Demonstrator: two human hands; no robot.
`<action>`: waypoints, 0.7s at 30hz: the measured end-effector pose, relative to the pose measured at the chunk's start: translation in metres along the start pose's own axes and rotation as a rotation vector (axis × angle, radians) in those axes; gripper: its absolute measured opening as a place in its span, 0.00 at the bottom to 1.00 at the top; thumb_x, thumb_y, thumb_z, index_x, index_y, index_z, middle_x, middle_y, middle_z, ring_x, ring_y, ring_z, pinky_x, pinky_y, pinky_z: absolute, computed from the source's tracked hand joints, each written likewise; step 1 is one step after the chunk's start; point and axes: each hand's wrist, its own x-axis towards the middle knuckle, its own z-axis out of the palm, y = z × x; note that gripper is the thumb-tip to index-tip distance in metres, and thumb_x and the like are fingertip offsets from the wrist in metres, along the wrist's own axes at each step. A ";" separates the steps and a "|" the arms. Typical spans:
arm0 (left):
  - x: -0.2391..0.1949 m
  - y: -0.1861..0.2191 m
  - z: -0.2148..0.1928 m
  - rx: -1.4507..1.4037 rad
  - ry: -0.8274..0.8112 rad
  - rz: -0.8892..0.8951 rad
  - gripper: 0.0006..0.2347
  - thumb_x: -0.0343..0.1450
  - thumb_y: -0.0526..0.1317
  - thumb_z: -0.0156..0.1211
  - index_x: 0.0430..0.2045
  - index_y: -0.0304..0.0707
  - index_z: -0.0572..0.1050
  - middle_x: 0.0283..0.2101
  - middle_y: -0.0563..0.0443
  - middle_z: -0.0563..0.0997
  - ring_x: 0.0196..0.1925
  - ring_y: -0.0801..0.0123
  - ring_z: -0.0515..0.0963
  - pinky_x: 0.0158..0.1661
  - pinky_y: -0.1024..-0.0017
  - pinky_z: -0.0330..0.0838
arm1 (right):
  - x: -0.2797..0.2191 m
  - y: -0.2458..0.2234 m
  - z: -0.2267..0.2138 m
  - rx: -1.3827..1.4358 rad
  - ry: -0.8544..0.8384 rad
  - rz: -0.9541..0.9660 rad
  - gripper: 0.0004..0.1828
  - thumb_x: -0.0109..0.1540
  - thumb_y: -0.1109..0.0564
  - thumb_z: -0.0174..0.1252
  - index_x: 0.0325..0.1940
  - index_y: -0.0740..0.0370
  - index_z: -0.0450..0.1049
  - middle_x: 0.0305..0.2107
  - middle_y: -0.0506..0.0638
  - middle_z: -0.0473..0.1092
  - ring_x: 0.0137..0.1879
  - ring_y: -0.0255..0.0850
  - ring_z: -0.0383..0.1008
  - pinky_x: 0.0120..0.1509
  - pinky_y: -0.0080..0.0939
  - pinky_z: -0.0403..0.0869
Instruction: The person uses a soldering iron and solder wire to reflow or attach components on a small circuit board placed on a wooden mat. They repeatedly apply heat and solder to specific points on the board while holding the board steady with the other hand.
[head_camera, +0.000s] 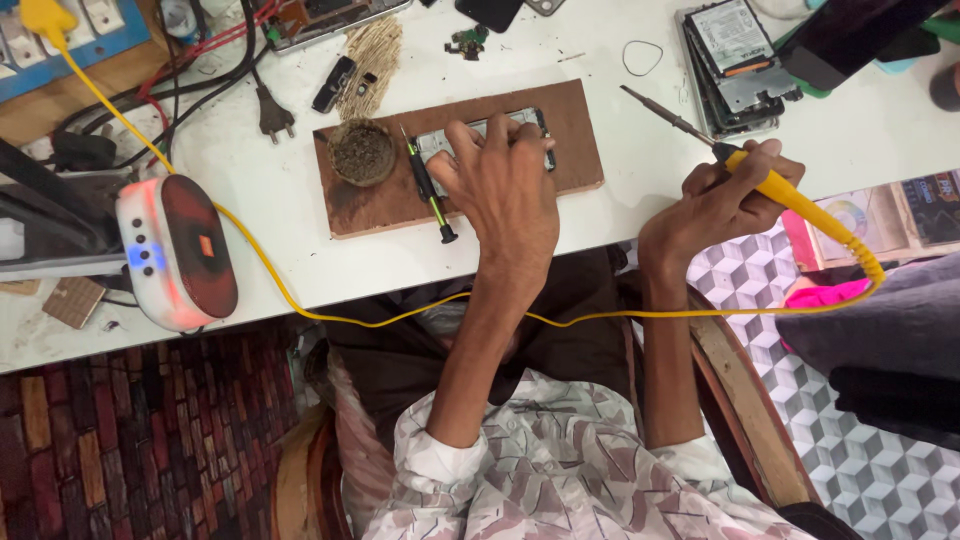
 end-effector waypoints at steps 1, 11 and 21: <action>0.000 -0.001 -0.003 0.021 -0.030 -0.004 0.07 0.61 0.28 0.68 0.31 0.33 0.84 0.37 0.48 0.79 0.45 0.58 0.66 0.46 0.57 0.53 | 0.000 0.000 0.000 0.000 0.016 0.020 0.14 0.75 0.55 0.52 0.38 0.61 0.59 0.30 0.46 0.57 0.24 0.29 0.48 0.25 0.32 0.49; 0.002 -0.007 0.003 -0.004 -0.102 0.045 0.10 0.60 0.22 0.65 0.31 0.32 0.83 0.38 0.46 0.78 0.45 0.57 0.66 0.48 0.54 0.54 | 0.000 -0.001 -0.001 -0.015 0.028 0.040 0.14 0.74 0.55 0.53 0.38 0.61 0.61 0.29 0.46 0.57 0.23 0.29 0.49 0.24 0.31 0.49; 0.004 -0.007 0.009 0.032 -0.040 0.079 0.12 0.57 0.26 0.68 0.32 0.27 0.81 0.34 0.41 0.76 0.44 0.57 0.65 0.45 0.54 0.52 | 0.001 0.004 -0.006 0.007 0.023 0.031 0.14 0.75 0.55 0.53 0.39 0.61 0.60 0.31 0.47 0.57 0.25 0.30 0.47 0.25 0.32 0.49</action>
